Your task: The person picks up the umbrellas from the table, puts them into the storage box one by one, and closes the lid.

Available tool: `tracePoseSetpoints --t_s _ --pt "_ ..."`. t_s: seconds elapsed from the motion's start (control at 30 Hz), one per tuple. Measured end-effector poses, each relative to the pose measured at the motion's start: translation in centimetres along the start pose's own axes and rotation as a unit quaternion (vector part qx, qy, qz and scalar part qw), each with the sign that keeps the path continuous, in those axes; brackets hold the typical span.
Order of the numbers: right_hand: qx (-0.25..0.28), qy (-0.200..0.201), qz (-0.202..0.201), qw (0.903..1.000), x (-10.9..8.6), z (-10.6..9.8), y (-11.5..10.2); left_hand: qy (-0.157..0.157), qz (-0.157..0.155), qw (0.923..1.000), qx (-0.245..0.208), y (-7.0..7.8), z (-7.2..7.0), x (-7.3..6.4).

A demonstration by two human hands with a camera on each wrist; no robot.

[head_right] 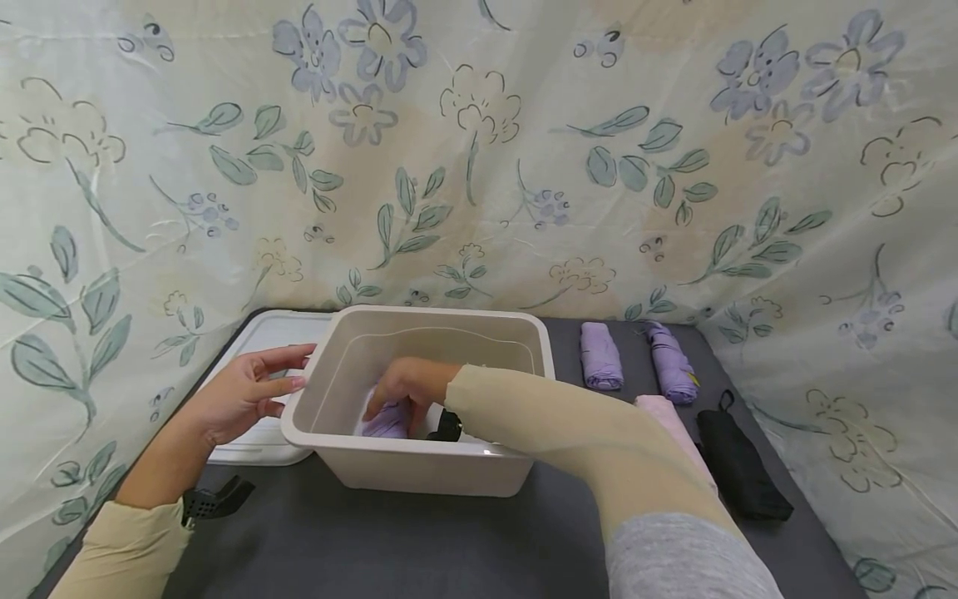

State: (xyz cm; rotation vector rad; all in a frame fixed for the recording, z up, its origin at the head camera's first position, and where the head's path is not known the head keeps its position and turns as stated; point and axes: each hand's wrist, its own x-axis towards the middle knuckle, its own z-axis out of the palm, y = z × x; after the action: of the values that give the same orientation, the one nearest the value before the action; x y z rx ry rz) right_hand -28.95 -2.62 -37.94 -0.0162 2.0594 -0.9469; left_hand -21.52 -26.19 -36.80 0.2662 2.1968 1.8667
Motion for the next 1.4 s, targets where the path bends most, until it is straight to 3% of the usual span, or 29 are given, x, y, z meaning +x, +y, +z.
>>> tracePoseSetpoints --t_s 0.17,0.5,0.93,1.4 --pt "0.02 -0.017 0.003 0.9997 0.3 0.4 0.0 -0.001 0.001 1.0 0.002 0.0 -0.1 -0.2" --pt "0.062 -0.06 -0.054 0.9948 0.7 1.4 0.4 -0.013 0.005 0.9999 0.002 0.2 -0.6 -0.5" --pt "0.099 -0.042 -0.054 0.9927 0.2 1.5 -0.1 -0.014 0.003 0.9999 0.0 -0.2 -1.1 -0.7" --pt "0.053 -0.053 -0.059 0.9954 -1.2 -2.0 0.2 0.002 -0.011 0.9999 -0.002 0.6 0.1 0.1"
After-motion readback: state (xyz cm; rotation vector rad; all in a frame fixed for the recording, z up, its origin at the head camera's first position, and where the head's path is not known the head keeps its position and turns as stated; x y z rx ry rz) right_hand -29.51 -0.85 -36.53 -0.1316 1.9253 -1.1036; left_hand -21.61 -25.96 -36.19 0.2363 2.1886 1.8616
